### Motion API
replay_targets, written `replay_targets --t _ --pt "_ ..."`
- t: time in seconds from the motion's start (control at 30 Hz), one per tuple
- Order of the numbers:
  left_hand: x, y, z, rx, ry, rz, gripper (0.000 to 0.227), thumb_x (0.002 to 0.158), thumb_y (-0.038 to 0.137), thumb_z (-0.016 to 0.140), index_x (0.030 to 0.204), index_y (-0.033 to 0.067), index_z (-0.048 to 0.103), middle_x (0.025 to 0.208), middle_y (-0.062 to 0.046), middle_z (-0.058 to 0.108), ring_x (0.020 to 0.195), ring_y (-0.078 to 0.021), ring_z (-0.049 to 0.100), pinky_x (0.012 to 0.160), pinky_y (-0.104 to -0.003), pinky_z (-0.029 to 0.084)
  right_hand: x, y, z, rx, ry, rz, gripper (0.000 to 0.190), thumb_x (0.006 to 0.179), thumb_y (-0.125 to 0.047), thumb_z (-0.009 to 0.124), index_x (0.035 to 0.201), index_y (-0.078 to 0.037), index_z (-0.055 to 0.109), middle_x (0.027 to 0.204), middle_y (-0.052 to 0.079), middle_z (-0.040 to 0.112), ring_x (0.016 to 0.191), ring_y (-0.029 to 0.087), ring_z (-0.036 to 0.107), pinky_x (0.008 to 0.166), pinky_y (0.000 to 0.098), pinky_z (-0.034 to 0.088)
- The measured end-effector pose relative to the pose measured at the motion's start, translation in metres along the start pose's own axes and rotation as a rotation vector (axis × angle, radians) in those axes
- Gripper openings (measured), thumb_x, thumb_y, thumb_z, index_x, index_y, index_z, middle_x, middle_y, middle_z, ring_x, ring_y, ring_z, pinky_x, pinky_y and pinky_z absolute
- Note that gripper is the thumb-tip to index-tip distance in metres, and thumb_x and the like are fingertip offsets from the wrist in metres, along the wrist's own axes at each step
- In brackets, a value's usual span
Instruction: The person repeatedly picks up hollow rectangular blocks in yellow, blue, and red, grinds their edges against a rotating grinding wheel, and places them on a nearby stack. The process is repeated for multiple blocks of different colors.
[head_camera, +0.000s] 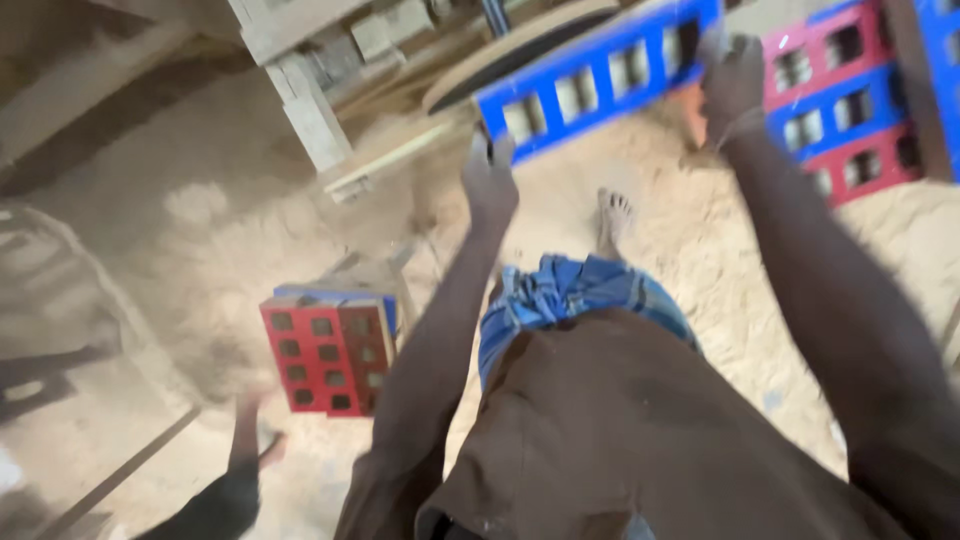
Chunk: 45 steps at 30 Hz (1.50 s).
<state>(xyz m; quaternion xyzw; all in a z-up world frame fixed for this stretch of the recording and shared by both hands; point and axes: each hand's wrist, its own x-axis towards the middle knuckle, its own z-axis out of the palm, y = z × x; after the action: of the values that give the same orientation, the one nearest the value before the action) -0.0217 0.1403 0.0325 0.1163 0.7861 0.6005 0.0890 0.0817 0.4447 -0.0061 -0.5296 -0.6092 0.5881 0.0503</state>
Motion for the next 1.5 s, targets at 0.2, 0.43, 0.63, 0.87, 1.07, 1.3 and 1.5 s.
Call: replay_targets --t 0.2,0.43,0.63,0.87,1.07,1.3,1.5 --pt "-0.082 0.012 -0.049 0.259 -0.258 0.449 0.037 0.105 0.006 0.059 0.141 -0.0012 0.054 0.137 -0.025 0.059 0.124 -0.0392 0.061 0.093 -0.032 0.064 -0.138 0.057 0.047 -0.35 -0.452 -1.103 0.07 0.103 -0.046 0.062 0.148 0.003 0.041 0.144 0.027 0.048 0.135 0.043 0.046 0.12 0.0526 0.035" --pt "-0.005 -0.071 -0.051 0.089 -0.077 -0.32 0.037 0.11 0.031 0.05 0.109 -0.0022 0.066 0.09 -0.018 0.068 0.084 -0.028 0.063 0.075 -0.042 0.051 -0.12 0.02 0.193 0.0 -0.477 -0.344 0.057 0.106 -0.052 0.054 0.124 0.002 0.054 0.112 0.014 0.065 0.103 0.018 0.058 0.092 0.0338 0.05" --pt "0.042 -0.117 -0.054 0.133 0.057 -0.411 0.036 0.101 0.033 0.053 0.101 0.0009 0.07 0.085 -0.021 0.072 0.08 -0.0369 0.067 0.072 -0.048 0.053 -0.082 0.033 0.25 -0.203 -0.348 -0.2 0.062 0.103 -0.056 0.052 0.111 0.005 0.06 0.098 0.013 0.068 0.091 0.018 0.064 0.082 0.0332 0.053" --pt "0.047 -0.086 -0.022 0.275 0.079 -0.553 0.035 0.097 0.034 0.058 0.095 -0.0001 0.067 0.092 -0.028 0.072 0.096 -0.049 0.067 0.081 -0.053 0.052 -0.062 0.024 0.222 -0.136 -0.443 -0.098 0.063 0.101 -0.055 0.053 0.116 0.006 0.061 0.101 0.011 0.067 0.091 0.015 0.06 0.081 0.0321 0.053" --pt "0.056 -0.067 0.027 0.282 0.04 -0.574 0.033 0.096 0.034 0.058 0.096 0.0027 0.067 0.096 -0.027 0.072 0.099 -0.0491 0.067 0.084 -0.055 0.053 -0.033 0.016 0.174 -0.101 -0.405 -0.073 0.057 0.101 -0.052 0.055 0.119 0.002 0.062 0.106 0.009 0.067 0.094 0.014 0.06 0.081 0.03 0.052" --pt "0.064 -0.063 0.084 0.28 0.034 -0.554 0.033 0.093 0.034 0.061 0.092 0.0024 0.069 0.093 -0.027 0.071 0.098 -0.0491 0.066 0.084 -0.055 0.053 -0.009 -0.003 0.131 -0.004 -0.5 -0.057 0.052 0.104 -0.046 0.056 0.123 0.002 0.063 0.106 0.009 0.066 0.093 0.015 0.06 0.082 0.0342 0.054" --pt "-0.001 -0.003 0.021 -0.004 -0.112 -0.196 0.037 0.105 0.028 0.052 0.128 0.0013 0.062 0.114 -0.025 0.072 0.11 -0.0372 0.073 0.093 -0.043 0.056 -0.094 -0.047 0.073 -0.027 -0.771 -0.335 0.056 0.107 -0.041 0.056 0.142 0.001 0.046 0.134 0.009 0.058 0.121 0.016 0.055 0.104 0.0369 0.047"
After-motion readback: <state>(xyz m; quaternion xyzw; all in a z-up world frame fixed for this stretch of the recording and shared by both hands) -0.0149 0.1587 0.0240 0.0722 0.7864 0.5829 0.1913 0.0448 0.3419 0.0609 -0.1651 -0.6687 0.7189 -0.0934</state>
